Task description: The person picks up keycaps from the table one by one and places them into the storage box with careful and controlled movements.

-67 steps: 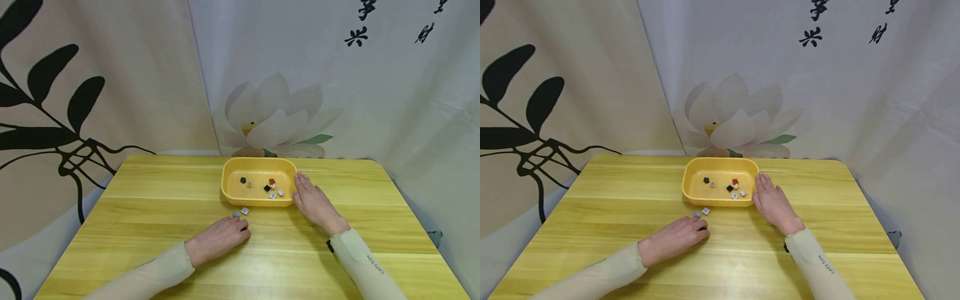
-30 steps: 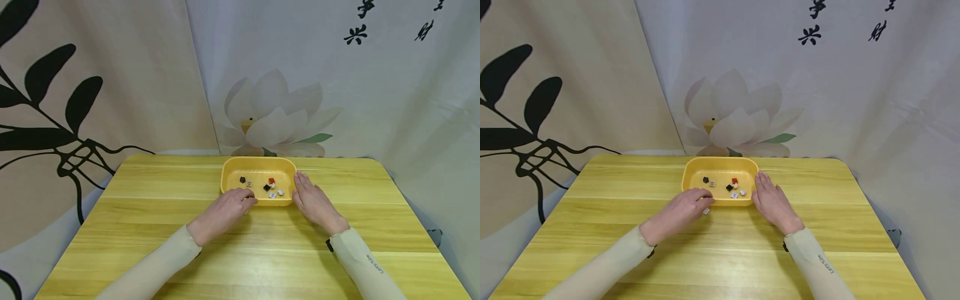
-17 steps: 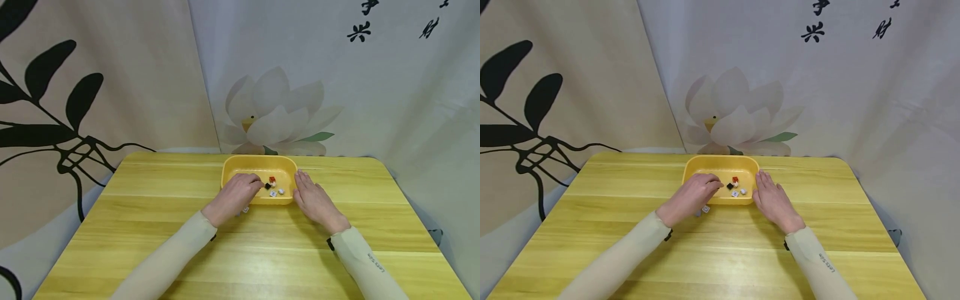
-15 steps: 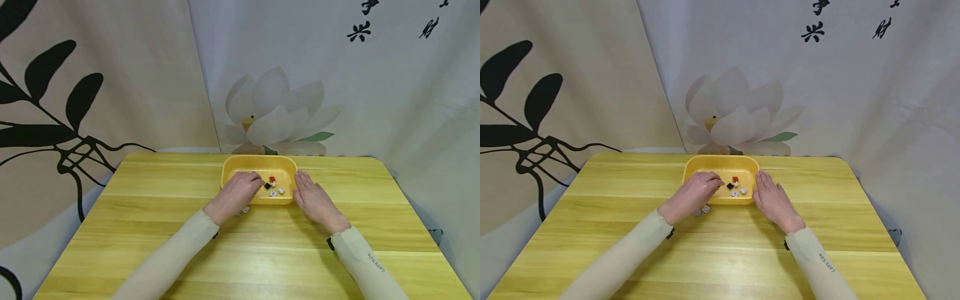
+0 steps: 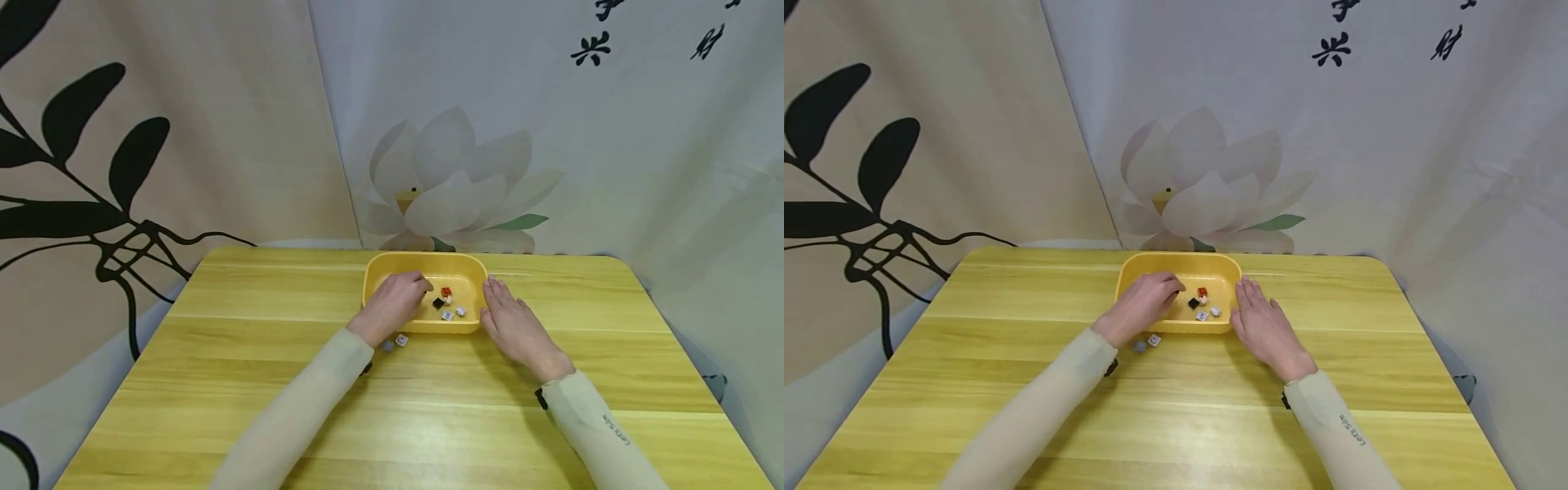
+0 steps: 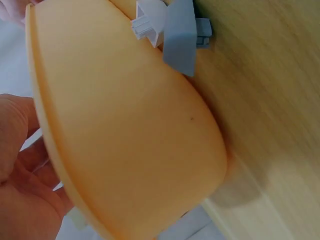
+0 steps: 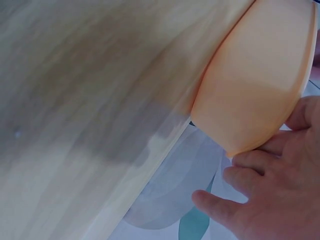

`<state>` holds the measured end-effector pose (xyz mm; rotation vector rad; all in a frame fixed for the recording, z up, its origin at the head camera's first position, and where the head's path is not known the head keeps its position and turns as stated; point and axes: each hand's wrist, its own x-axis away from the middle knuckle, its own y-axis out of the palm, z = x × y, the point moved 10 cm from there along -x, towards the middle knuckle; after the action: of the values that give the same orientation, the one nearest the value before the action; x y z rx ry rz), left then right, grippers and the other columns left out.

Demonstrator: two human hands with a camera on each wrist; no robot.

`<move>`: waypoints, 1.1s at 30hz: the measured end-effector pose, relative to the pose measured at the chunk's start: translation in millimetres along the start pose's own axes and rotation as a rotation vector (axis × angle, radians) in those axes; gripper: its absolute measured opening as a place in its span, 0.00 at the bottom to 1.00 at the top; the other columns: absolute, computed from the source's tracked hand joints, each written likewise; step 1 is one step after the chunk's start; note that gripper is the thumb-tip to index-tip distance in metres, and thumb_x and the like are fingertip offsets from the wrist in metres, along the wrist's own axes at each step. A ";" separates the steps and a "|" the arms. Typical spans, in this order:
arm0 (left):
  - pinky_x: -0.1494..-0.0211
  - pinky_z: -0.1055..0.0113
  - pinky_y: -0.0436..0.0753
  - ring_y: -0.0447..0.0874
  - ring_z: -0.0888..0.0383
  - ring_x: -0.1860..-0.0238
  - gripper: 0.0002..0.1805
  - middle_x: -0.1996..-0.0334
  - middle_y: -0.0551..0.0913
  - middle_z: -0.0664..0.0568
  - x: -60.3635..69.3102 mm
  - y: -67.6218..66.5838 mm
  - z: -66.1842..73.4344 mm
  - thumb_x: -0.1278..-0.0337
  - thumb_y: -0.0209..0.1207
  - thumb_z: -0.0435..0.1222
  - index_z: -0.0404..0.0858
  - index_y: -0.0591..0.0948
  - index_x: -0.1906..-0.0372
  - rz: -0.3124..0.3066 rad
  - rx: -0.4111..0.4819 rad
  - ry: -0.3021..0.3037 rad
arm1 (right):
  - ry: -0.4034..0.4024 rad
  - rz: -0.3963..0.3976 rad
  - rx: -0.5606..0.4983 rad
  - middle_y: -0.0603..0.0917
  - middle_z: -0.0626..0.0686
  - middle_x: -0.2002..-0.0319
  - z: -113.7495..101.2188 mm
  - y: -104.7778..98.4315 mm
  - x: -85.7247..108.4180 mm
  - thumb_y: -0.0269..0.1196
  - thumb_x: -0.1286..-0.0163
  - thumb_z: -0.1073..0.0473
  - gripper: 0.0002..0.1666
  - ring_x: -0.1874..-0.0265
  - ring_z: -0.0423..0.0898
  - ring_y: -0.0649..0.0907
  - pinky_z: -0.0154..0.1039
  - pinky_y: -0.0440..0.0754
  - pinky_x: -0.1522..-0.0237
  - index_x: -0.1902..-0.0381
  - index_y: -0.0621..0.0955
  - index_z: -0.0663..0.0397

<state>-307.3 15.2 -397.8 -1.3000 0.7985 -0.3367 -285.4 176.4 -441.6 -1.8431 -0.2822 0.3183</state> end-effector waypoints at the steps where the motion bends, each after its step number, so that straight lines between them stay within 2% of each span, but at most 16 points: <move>1: 0.52 0.62 0.86 0.89 0.53 0.54 0.11 0.54 0.88 0.49 -0.5 2.1 -1.6 0.33 0.63 0.26 0.39 0.89 0.51 -0.008 0.001 -0.009 | -0.001 0.001 0.000 0.52 0.67 0.19 -0.3 -0.2 -0.1 0.38 0.13 0.50 0.36 0.20 0.63 0.55 0.68 0.61 0.28 0.21 0.55 0.72; 9: 0.54 0.64 0.86 0.88 0.53 0.56 0.11 0.56 0.87 0.48 -5.6 14.9 -10.2 0.30 0.62 0.28 0.38 0.89 0.50 -0.069 0.010 -0.071 | 0.001 0.007 0.002 0.53 0.67 0.20 0.5 -0.6 -0.1 0.42 0.14 0.53 0.35 0.21 0.64 0.56 0.68 0.62 0.28 0.21 0.55 0.72; 16: 0.53 0.62 0.86 0.88 0.53 0.56 0.11 0.57 0.87 0.47 -5.9 25.1 -21.1 0.28 0.60 0.28 0.38 0.90 0.51 -0.132 0.048 -0.172 | 0.001 0.005 -0.001 0.53 0.67 0.19 -0.1 -0.8 0.5 0.40 0.14 0.51 0.36 0.21 0.64 0.55 0.68 0.61 0.28 0.21 0.55 0.73; 22: 0.53 0.60 0.86 0.88 0.53 0.56 0.10 0.56 0.88 0.49 -5.8 26.8 -26.3 0.30 0.64 0.32 0.41 0.90 0.50 -0.140 0.034 -0.208 | -0.003 0.005 0.000 0.53 0.67 0.19 -0.8 -0.6 -0.2 0.38 0.13 0.49 0.37 0.21 0.64 0.56 0.68 0.61 0.28 0.21 0.55 0.72; 26: 0.55 0.57 0.87 0.89 0.53 0.57 0.12 0.53 0.88 0.50 -4.0 23.3 -25.3 0.28 0.63 0.36 0.44 0.89 0.45 -0.117 -0.003 -0.195 | -0.004 0.003 0.005 0.53 0.67 0.19 -0.8 -0.3 -0.7 0.39 0.13 0.50 0.37 0.21 0.64 0.56 0.67 0.61 0.28 0.21 0.55 0.72; 28: 0.53 0.56 0.86 0.89 0.54 0.56 0.13 0.51 0.88 0.50 -1.8 18.5 -23.8 0.27 0.62 0.37 0.43 0.88 0.43 -0.083 -0.006 -0.183 | -0.005 0.004 0.004 0.53 0.67 0.19 -1.2 -0.6 -0.6 0.39 0.14 0.50 0.37 0.21 0.64 0.56 0.67 0.62 0.28 0.21 0.55 0.72; 33: 0.44 0.53 0.83 0.87 0.53 0.47 0.15 0.46 0.87 0.50 8.8 -3.5 -20.6 0.27 0.62 0.38 0.41 0.86 0.42 0.025 0.031 -0.155 | -0.003 0.007 0.002 0.53 0.67 0.19 -1.7 -1.8 0.0 0.39 0.14 0.50 0.36 0.21 0.64 0.56 0.68 0.62 0.28 0.21 0.55 0.72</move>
<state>-314.7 -6.2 -398.6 -1.2692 0.6754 -0.2241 -284.8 175.4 -439.4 -1.8417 -0.2780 0.3264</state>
